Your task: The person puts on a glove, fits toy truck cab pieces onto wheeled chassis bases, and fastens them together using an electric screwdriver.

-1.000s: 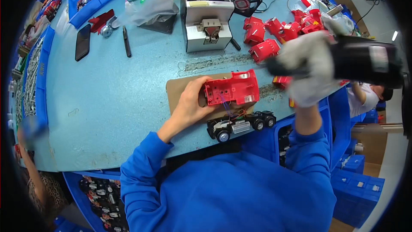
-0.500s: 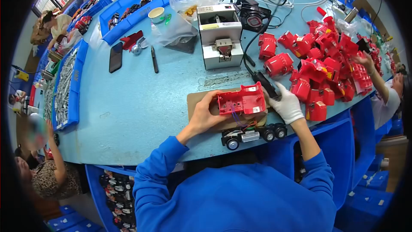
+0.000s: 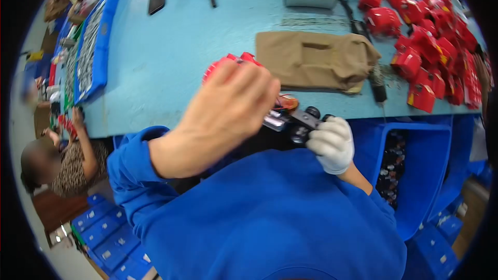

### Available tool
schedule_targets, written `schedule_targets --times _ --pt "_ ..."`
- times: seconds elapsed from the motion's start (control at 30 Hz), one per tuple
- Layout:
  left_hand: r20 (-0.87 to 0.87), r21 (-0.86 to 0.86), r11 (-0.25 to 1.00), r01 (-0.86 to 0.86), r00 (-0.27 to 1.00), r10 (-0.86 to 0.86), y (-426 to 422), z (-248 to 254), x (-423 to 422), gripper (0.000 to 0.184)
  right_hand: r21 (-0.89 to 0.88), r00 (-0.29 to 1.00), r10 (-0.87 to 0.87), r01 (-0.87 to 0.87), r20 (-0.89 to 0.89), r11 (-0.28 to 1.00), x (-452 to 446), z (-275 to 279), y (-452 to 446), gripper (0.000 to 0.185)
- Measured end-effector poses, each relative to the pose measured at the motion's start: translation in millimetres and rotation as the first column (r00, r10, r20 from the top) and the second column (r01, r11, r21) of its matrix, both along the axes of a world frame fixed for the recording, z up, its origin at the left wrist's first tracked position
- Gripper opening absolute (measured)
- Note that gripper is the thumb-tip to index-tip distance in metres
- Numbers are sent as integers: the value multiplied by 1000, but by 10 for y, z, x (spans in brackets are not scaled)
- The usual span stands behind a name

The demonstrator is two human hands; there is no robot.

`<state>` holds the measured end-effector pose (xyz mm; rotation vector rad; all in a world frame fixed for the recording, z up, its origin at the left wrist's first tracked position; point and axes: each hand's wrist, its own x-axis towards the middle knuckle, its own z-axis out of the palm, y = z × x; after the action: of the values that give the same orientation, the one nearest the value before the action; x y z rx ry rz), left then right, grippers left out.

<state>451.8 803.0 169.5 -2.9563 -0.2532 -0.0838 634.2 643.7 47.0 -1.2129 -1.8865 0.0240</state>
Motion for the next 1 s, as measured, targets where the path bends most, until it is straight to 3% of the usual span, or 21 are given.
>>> schedule_targets --times 0.07,0.13,0.23,0.37,0.47,0.53,0.57,0.63,0.67,0.73,0.8,0.87,0.9,1.0 --pt "-248 177 984 28 969 17 -168 -155 -125 40 168 988 147 -152 42 974 -371 -153 277 14" --pt "-480 307 945 114 876 51 -230 -343 -259 27 184 940 325 -338 99 923 -706 -371 536 19" --pt "-754 455 865 213 608 247 -36 -594 -494 30 53 855 517 -519 41 853 -1084 -491 917 34" --pt "-589 642 766 -34 617 522 556 -951 -1121 36 -42 857 489 -501 -161 864 -1116 -376 1083 37" --pt "-481 764 625 -163 502 719 1091 -1127 -1712 48 -16 899 356 -372 -257 928 -755 -324 991 39" --pt "-438 780 578 -240 450 778 1316 -988 -1954 60 22 953 194 -194 -234 981 -404 -266 822 33" --pt "-347 743 537 -400 456 820 1444 -1027 -1982 75 24 976 75 -72 -206 997 -215 -252 685 30" --pt "-156 689 526 -498 607 779 1664 -854 -1641 65 42 960 -213 224 -184 974 111 -333 414 26" --pt "-53 653 526 -545 660 750 1772 -750 -1426 60 52 910 -369 385 -190 921 240 -401 301 24" --pt "74 427 643 -635 734 675 2174 -603 -991 64 -2 757 -611 628 -229 778 431 -481 149 29" --pt "227 23 675 -737 661 715 2723 -642 -588 57 -76 688 -715 712 -121 698 580 -533 68 40" --pt "406 -156 683 -714 584 703 3408 -857 -290 31 -110 635 -770 763 -58 637 600 -580 121 41" --pt "392 -251 617 -746 505 769 3705 -899 -115 35 -13 637 -766 769 83 639 628 -646 123 42" --pt "357 -424 505 -751 374 856 4568 -1102 310 49 68 658 -742 741 129 668 614 -658 185 33"
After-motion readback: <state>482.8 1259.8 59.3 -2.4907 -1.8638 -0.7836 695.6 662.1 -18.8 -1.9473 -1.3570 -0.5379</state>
